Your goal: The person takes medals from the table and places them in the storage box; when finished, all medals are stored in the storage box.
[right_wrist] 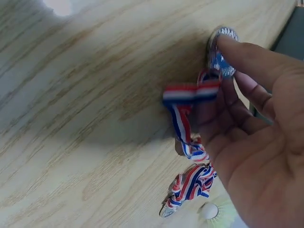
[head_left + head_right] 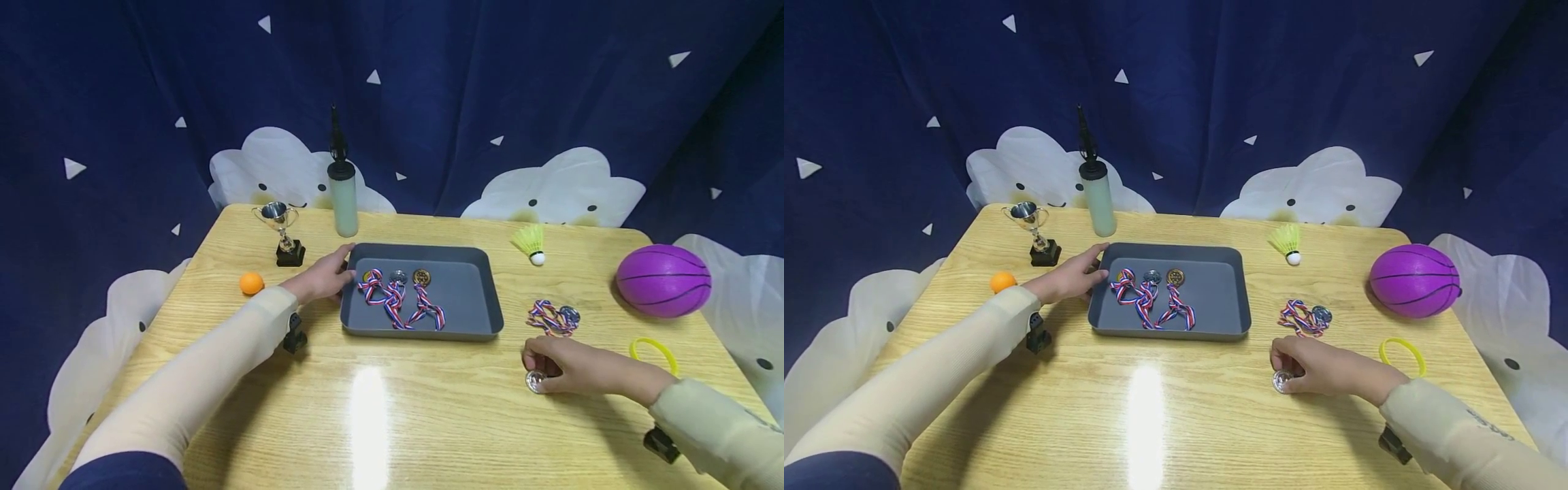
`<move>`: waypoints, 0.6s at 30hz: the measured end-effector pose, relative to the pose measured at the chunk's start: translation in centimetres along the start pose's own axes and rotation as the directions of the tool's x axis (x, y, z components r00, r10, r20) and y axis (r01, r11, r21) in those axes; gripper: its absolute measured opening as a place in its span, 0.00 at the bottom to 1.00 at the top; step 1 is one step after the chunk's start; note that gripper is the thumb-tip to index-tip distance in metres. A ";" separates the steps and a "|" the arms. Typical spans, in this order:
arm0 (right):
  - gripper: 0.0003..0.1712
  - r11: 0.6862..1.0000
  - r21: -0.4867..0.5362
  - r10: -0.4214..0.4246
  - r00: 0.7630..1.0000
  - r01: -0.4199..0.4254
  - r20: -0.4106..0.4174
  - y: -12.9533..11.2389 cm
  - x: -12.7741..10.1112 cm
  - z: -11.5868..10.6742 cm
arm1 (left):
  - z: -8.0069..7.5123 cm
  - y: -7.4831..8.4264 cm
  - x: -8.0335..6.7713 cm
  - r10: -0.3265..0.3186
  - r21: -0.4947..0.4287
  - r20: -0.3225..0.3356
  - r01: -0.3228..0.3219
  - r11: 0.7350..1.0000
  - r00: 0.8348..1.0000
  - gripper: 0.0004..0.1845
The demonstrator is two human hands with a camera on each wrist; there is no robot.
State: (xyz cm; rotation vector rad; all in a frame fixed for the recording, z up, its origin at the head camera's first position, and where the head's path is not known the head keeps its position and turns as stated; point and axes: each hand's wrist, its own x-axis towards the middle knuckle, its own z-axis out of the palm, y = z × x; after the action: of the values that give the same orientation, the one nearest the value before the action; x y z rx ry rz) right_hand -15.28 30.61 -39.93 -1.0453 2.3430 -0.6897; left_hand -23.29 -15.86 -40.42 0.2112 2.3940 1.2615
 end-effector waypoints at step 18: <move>0.09 0.971 0.225 -0.060 0.991 0.086 -0.122 -3.2 1.1 -7.6 | -0.1 0.2 0.0 0.006 0.009 0.013 -0.006 1.000 1.000 0.36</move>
State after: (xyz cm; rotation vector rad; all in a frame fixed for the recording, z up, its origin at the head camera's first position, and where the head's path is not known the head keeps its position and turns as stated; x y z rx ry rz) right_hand -18.77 29.74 -32.46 -1.0150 2.2605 -1.0477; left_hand -23.28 -15.83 -40.24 0.2288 2.3900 1.2484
